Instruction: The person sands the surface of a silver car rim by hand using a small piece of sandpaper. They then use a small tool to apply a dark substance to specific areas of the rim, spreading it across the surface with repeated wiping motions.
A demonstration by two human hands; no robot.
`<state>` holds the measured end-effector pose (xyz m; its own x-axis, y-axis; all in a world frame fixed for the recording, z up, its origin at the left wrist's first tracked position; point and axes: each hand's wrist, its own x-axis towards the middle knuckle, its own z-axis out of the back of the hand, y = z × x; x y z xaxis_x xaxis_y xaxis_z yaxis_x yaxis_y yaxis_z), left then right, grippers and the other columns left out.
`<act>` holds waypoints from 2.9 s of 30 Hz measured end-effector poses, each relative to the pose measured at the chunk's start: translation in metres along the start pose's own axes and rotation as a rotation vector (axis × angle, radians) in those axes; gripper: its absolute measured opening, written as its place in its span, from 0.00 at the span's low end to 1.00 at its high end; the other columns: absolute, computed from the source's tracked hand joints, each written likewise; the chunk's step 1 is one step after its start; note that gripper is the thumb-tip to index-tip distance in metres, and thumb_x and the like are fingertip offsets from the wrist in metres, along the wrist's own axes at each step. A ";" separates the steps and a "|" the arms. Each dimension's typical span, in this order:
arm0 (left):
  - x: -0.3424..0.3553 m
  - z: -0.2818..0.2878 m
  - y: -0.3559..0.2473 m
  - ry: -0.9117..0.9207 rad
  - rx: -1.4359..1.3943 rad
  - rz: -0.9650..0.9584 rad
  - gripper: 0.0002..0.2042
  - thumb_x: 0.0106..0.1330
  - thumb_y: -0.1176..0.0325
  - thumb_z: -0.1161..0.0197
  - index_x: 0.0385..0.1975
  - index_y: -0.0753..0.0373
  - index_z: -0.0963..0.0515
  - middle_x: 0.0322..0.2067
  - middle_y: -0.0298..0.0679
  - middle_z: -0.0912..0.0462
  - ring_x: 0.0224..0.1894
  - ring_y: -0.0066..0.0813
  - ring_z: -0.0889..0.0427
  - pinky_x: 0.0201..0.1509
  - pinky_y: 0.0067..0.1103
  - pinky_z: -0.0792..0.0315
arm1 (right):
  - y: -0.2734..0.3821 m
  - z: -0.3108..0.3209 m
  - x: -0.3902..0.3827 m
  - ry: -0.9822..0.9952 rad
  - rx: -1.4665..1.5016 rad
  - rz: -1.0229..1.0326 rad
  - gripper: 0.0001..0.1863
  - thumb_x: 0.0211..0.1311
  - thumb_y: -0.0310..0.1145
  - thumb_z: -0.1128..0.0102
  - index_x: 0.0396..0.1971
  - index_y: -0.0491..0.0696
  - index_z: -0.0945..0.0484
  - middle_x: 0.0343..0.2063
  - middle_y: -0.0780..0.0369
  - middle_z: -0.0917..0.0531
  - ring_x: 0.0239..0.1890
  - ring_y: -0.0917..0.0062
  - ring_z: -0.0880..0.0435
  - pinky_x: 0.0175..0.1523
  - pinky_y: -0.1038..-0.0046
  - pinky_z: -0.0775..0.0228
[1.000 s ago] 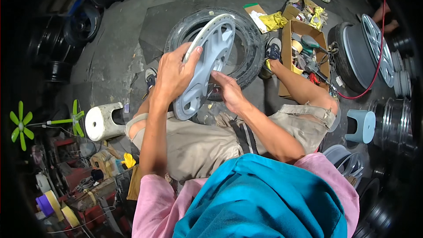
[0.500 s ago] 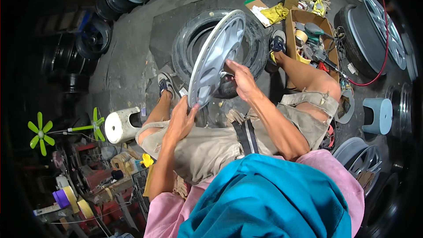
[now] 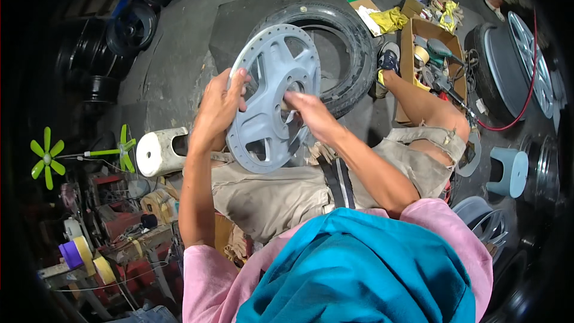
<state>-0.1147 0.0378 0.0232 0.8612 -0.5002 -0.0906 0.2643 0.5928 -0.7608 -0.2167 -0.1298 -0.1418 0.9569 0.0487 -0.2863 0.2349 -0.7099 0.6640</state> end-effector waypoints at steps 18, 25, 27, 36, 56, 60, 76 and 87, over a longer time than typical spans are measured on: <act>0.100 -0.033 -0.017 0.070 0.264 -0.203 0.25 0.80 0.51 0.43 0.42 0.74 0.16 0.26 0.45 0.18 0.34 0.31 0.21 0.42 0.32 0.26 | 0.089 0.090 0.021 0.498 -2.407 1.033 0.13 0.70 0.38 0.43 0.45 0.50 0.13 0.54 0.67 0.23 0.55 0.71 0.27 0.56 0.67 0.32; 0.113 -0.047 -0.022 0.039 0.305 -0.210 0.25 0.80 0.51 0.44 0.41 0.73 0.15 0.26 0.47 0.17 0.32 0.30 0.21 0.41 0.32 0.26 | 0.007 0.067 -0.014 0.083 -1.414 0.609 0.15 0.73 0.35 0.42 0.51 0.43 0.16 0.49 0.58 0.18 0.47 0.63 0.18 0.52 0.64 0.23; 0.115 -0.046 -0.028 0.061 0.295 -0.210 0.25 0.80 0.51 0.43 0.41 0.73 0.16 0.26 0.46 0.17 0.32 0.29 0.21 0.40 0.31 0.27 | 0.013 0.045 -0.013 -0.040 -0.604 0.053 0.17 0.78 0.38 0.45 0.52 0.41 0.17 0.43 0.57 0.18 0.44 0.67 0.17 0.51 0.70 0.25; 0.115 -0.044 -0.027 0.048 0.275 -0.216 0.24 0.80 0.53 0.42 0.40 0.74 0.16 0.23 0.44 0.20 0.30 0.27 0.25 0.38 0.31 0.28 | 0.069 0.129 0.012 0.432 -2.277 0.879 0.18 0.63 0.36 0.41 0.51 0.56 0.13 0.59 0.71 0.21 0.55 0.75 0.23 0.55 0.70 0.26; 0.057 -0.047 -0.055 0.016 0.234 -0.221 0.23 0.79 0.53 0.42 0.42 0.75 0.20 0.33 0.60 0.19 0.37 0.53 0.21 0.45 0.42 0.27 | 0.008 0.024 -0.024 -0.038 0.252 -0.011 0.12 0.82 0.40 0.45 0.52 0.48 0.20 0.36 0.68 0.18 0.30 0.79 0.23 0.39 0.74 0.29; -0.004 -0.049 -0.050 0.010 0.173 -0.376 0.26 0.75 0.52 0.36 0.56 0.73 0.22 0.49 0.61 0.17 0.52 0.61 0.17 0.57 0.44 0.25 | 0.026 0.038 -0.046 -0.149 0.165 0.001 0.15 0.81 0.44 0.44 0.52 0.48 0.20 0.36 0.69 0.18 0.29 0.81 0.24 0.37 0.75 0.30; -0.130 -0.108 0.080 -0.206 -0.205 0.025 0.12 0.70 0.75 0.31 0.51 0.70 0.17 0.44 0.46 0.13 0.47 0.31 0.14 0.54 0.28 0.22 | 0.000 0.020 -0.045 0.027 0.105 0.051 0.23 0.82 0.46 0.44 0.63 0.45 0.20 0.38 0.70 0.16 0.29 0.86 0.17 0.37 0.78 0.22; -0.117 -0.046 0.021 -0.073 -0.026 0.028 0.13 0.77 0.63 0.33 0.38 0.68 0.17 0.25 0.33 0.17 0.29 0.19 0.21 0.35 0.22 0.27 | -0.012 0.020 -0.040 0.106 0.142 0.033 0.23 0.84 0.46 0.49 0.59 0.42 0.19 0.33 0.66 0.13 0.26 0.84 0.15 0.32 0.79 0.23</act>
<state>-0.2297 0.0796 -0.0118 0.8976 -0.4358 -0.0659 0.2288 0.5886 -0.7754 -0.2609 -0.1376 -0.1526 0.9782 0.0919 -0.1863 0.1833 -0.8041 0.5656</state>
